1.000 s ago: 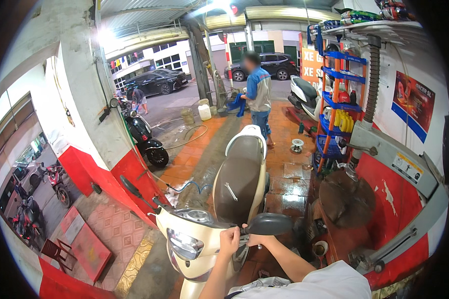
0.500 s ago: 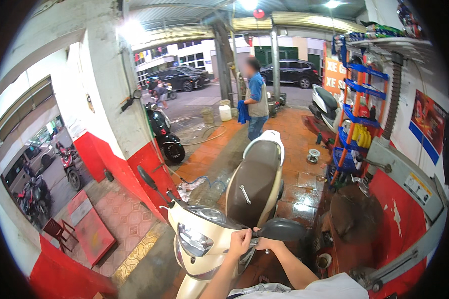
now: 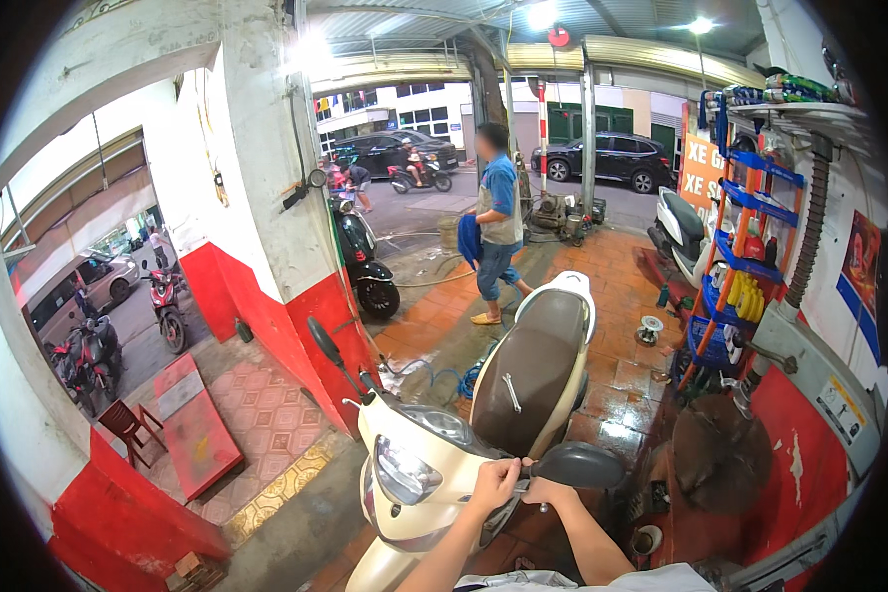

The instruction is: The person tightens and aligns the rear-view mirror stalks on a scooter using a combination wrench by hand.

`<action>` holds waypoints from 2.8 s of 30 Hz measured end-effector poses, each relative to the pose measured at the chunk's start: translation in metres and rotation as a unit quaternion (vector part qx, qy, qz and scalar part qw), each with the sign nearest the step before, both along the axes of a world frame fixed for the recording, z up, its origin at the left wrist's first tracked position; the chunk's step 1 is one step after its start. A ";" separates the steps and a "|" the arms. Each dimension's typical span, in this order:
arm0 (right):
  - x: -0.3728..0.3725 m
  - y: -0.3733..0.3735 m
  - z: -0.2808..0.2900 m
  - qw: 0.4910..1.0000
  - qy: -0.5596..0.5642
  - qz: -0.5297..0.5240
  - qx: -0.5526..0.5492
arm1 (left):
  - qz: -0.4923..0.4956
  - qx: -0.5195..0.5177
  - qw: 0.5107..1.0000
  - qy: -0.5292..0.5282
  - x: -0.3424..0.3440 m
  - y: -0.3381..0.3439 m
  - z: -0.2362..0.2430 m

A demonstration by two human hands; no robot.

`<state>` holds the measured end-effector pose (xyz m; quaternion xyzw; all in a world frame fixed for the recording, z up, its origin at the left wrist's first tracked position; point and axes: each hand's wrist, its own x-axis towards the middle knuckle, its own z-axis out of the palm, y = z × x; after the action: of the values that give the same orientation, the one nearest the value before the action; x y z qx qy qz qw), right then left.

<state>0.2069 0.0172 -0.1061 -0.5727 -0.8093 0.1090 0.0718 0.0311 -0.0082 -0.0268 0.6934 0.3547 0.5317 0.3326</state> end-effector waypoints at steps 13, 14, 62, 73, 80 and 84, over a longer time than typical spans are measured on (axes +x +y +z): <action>0.002 0.001 -0.008 1.000 0.014 -0.006 -0.027 | -0.005 -0.020 0.998 0.059 -0.006 0.004 -0.007; 0.002 0.001 -0.009 1.000 0.014 -0.006 -0.010 | -0.005 -0.019 0.998 0.060 -0.007 0.004 -0.006; 0.000 -0.004 0.004 0.999 0.034 0.009 0.028 | 0.003 0.001 1.000 0.001 -0.001 0.000 0.000; 0.003 0.003 -0.011 0.998 0.058 0.001 0.010 | 0.007 -0.026 1.000 0.005 -0.001 0.000 0.001; 0.001 -0.002 0.000 0.998 0.054 -0.001 0.010 | 0.004 -0.017 1.000 -0.003 -0.001 -0.003 0.004; 0.000 -0.002 -0.002 0.999 0.037 -0.020 -0.005 | 0.004 0.006 1.000 -0.016 0.001 0.001 -0.003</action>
<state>0.2067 0.0156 -0.1083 -0.5847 -0.7939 0.1325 0.1012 0.0316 -0.0068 -0.0295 0.6854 0.3487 0.5460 0.3324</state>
